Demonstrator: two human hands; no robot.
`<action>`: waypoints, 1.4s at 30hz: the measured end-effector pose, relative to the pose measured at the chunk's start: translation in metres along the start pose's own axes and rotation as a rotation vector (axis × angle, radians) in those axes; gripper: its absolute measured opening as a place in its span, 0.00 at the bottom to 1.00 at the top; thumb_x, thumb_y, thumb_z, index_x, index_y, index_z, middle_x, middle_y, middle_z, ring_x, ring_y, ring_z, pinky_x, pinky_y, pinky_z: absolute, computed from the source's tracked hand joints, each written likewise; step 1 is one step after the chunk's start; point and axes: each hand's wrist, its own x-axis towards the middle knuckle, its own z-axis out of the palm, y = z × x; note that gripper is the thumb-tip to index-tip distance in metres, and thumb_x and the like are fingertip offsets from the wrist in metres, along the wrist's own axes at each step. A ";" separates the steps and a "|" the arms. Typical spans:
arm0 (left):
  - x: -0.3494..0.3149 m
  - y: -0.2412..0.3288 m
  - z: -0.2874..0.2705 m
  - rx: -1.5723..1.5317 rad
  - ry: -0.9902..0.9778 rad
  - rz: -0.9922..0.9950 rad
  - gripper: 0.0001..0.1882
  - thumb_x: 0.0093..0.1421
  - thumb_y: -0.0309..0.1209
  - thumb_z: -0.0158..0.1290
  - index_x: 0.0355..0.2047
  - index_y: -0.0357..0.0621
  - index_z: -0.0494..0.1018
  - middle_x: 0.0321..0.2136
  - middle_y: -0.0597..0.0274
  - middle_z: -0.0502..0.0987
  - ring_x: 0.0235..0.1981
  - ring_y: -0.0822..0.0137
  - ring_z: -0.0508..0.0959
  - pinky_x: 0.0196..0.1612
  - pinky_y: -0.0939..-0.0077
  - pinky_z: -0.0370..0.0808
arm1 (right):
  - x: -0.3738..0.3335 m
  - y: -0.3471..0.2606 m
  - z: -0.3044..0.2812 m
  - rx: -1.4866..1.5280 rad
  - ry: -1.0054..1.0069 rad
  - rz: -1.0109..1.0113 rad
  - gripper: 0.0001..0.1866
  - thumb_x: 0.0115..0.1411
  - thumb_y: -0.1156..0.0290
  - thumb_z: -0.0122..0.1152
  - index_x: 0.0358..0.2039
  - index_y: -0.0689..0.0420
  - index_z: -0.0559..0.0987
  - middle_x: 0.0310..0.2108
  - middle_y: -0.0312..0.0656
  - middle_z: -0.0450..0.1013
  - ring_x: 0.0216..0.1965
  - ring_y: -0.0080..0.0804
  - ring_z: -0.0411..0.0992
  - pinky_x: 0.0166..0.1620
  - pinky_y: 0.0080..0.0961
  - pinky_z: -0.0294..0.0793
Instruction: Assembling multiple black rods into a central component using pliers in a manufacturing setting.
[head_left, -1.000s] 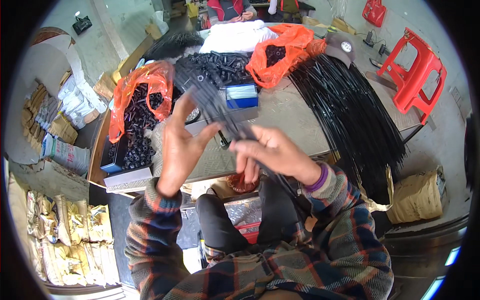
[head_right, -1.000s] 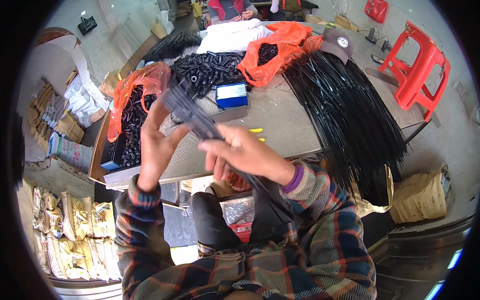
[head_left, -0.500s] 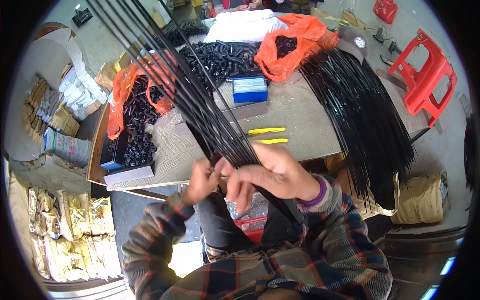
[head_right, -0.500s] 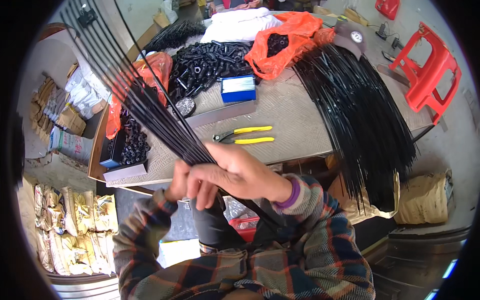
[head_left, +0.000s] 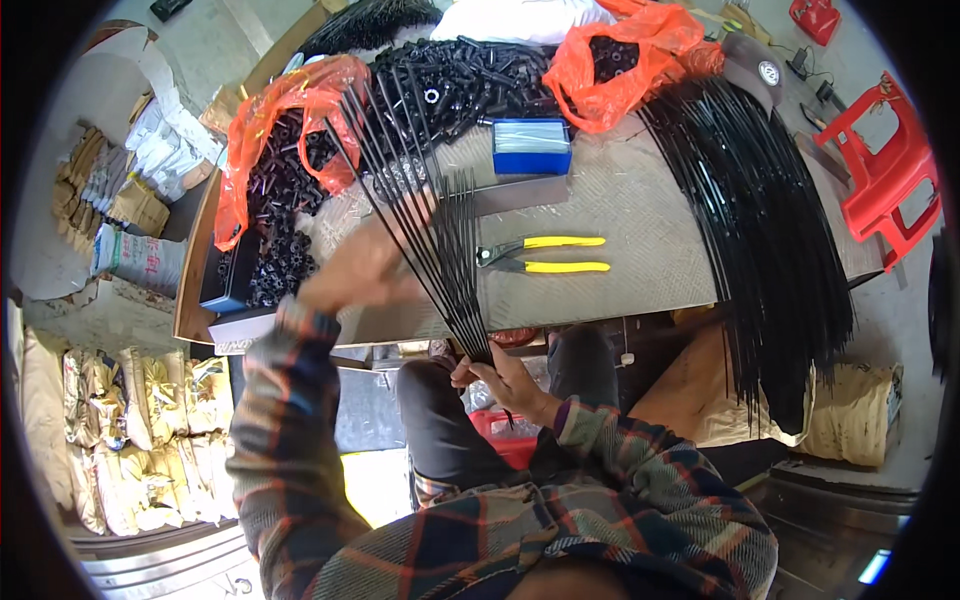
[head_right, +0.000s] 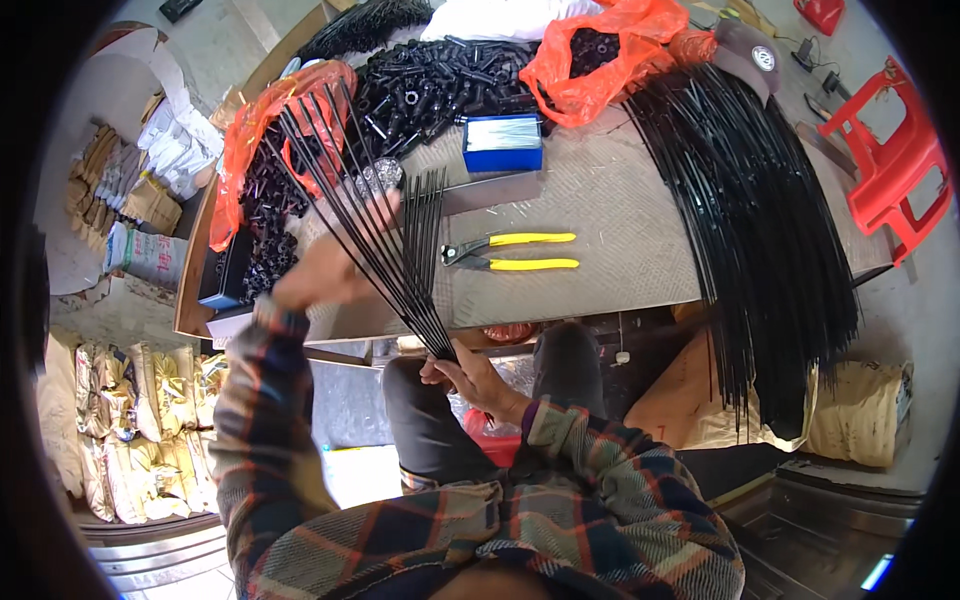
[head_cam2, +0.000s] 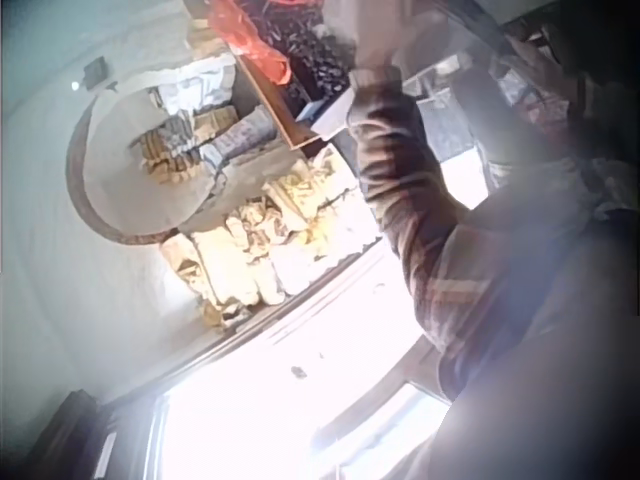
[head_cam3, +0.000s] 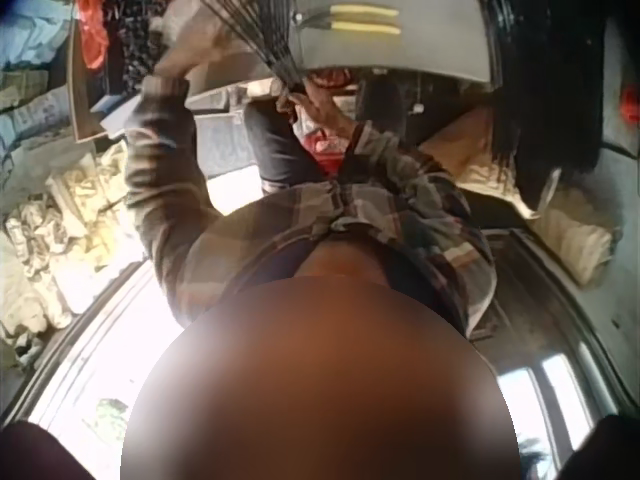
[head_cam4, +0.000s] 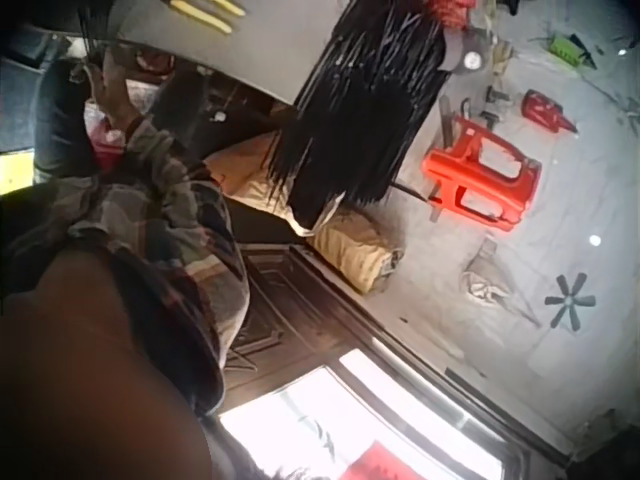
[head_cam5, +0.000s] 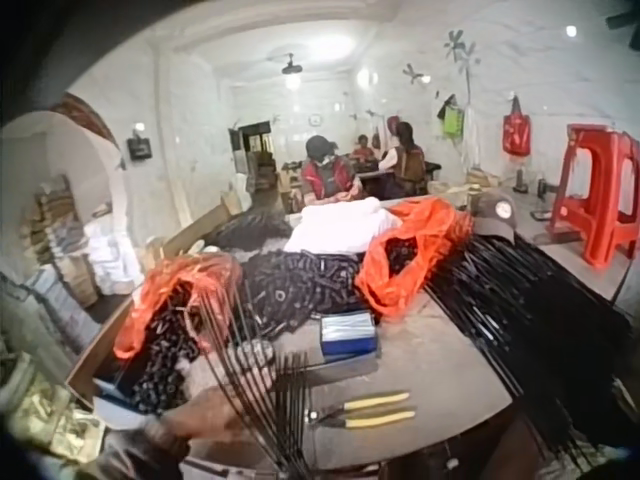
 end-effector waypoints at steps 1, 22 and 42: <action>-0.015 0.014 0.002 0.012 -0.049 -0.023 0.48 0.46 0.53 0.54 0.60 0.38 0.48 0.58 0.48 0.55 0.59 0.53 0.56 0.61 0.66 0.53 | 0.005 0.002 0.001 -0.037 -0.044 -0.062 0.11 0.64 0.69 0.42 0.39 0.64 0.65 0.32 0.42 0.72 0.34 0.28 0.74 0.35 0.20 0.72; -0.025 0.069 0.059 0.150 0.049 -0.108 0.35 0.47 0.33 0.47 0.56 0.34 0.56 0.58 0.51 0.57 0.59 0.56 0.57 0.59 0.67 0.58 | 0.000 -0.047 -0.065 -1.185 -0.525 0.063 0.21 0.57 0.61 0.52 0.48 0.57 0.68 0.39 0.50 0.70 0.40 0.45 0.70 0.43 0.37 0.67; -0.023 0.066 0.054 0.211 -0.001 -0.194 0.40 0.52 0.53 0.45 0.58 0.36 0.54 0.59 0.48 0.53 0.61 0.53 0.53 0.60 0.62 0.51 | 0.229 -0.160 -0.172 -1.615 0.108 -0.334 0.05 0.44 0.71 0.55 0.23 0.55 0.77 0.26 0.46 0.74 0.32 0.46 0.72 0.33 0.38 0.69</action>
